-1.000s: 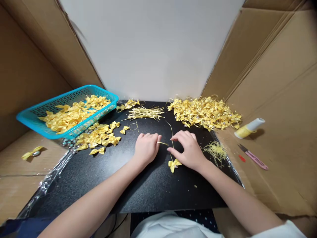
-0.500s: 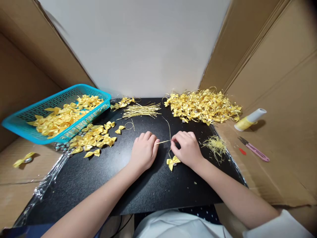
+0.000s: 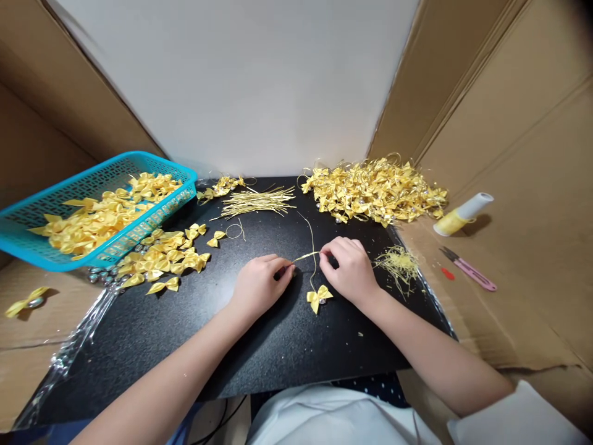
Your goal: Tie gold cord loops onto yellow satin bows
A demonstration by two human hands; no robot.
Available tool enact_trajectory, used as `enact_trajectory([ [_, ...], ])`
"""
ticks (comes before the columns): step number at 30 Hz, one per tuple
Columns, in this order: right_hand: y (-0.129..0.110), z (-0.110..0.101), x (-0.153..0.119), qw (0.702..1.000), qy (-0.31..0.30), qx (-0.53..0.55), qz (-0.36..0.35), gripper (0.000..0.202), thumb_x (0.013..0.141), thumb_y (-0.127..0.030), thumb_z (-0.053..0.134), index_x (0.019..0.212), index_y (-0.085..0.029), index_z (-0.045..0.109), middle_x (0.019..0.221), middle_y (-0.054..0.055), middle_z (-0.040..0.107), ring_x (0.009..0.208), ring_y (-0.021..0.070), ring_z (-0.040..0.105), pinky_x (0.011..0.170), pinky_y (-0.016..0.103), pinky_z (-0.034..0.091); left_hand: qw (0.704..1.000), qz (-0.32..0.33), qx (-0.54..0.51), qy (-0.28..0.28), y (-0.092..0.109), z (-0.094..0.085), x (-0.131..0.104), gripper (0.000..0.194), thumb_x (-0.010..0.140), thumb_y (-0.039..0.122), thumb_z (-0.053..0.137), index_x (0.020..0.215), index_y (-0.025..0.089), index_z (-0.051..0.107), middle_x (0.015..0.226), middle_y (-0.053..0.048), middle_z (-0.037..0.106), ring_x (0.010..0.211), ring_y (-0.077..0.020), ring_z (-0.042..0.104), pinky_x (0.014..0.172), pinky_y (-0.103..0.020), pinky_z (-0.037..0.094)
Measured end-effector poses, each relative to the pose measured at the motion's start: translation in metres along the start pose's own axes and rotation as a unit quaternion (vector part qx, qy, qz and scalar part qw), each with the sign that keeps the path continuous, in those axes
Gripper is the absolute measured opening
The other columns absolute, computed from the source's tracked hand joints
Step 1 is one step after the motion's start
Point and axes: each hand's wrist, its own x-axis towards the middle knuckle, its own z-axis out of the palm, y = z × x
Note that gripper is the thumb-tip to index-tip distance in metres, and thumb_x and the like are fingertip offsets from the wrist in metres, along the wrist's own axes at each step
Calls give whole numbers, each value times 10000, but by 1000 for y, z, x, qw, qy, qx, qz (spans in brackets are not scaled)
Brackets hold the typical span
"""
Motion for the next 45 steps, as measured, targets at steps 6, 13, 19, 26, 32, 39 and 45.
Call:
enact_trajectory([
  [6, -6, 7, -4, 983, -9, 156, 95, 139, 811, -96, 542, 719, -180, 603, 714, 28, 643, 638, 144, 586, 647, 279, 443, 966, -148, -207, 40, 0, 1, 2, 218, 830, 338, 591, 780, 153, 697, 644, -25, 690, 540, -134, 598, 549, -240, 430],
  [13, -18, 10, -5, 837, -34, 450, 308, 58, 719, -190, 647, 723, -190, 590, 669, 5, 657, 631, 162, 677, 599, 273, 522, 856, -259, -444, 52, 9, 8, 4, 209, 686, 312, 726, 759, 128, 658, 592, -3, 667, 474, -100, 588, 474, -189, 446],
  [19, -31, 11, -5, 714, 30, 593, 371, 198, 592, -229, 778, 729, -184, 641, 676, -19, 668, 667, 140, 682, 689, 273, 559, 805, -252, -527, 98, 21, 15, -2, 228, 652, 285, 791, 726, 133, 638, 604, 11, 676, 486, -68, 568, 469, -152, 436],
  [26, -40, 11, -8, 694, 49, 616, 370, 232, 564, -282, 842, 677, -192, 661, 665, -17, 671, 658, 126, 643, 664, 262, 548, 782, -225, -568, 124, 32, 13, -9, 236, 655, 291, 817, 690, 137, 641, 725, -35, 747, 594, -85, 623, 514, -148, 466],
  [32, -40, 10, -11, 747, 45, 574, 333, 215, 609, -290, 823, 690, -198, 647, 680, -6, 665, 658, 135, 630, 639, 262, 533, 773, -217, -584, 123, 34, 13, -10, 215, 660, 271, 824, 697, 143, 655, 766, -42, 764, 626, -94, 649, 518, -148, 467],
  [39, -39, 11, -13, 776, 51, 547, 311, 184, 661, -288, 784, 712, -196, 633, 692, -2, 655, 664, 137, 628, 648, 266, 525, 782, -208, -575, 119, 33, 12, -12, 191, 671, 259, 816, 700, 147, 664, 783, -53, 772, 658, -117, 676, 542, -170, 488],
  [45, -38, 10, -13, 795, 56, 526, 298, 145, 699, -273, 738, 724, -197, 617, 703, 0, 655, 680, 143, 638, 666, 273, 535, 801, -191, -555, 119, 34, 11, -14, 186, 666, 246, 819, 713, 145, 671, 798, -58, 774, 692, -137, 690, 645, -223, 543],
])
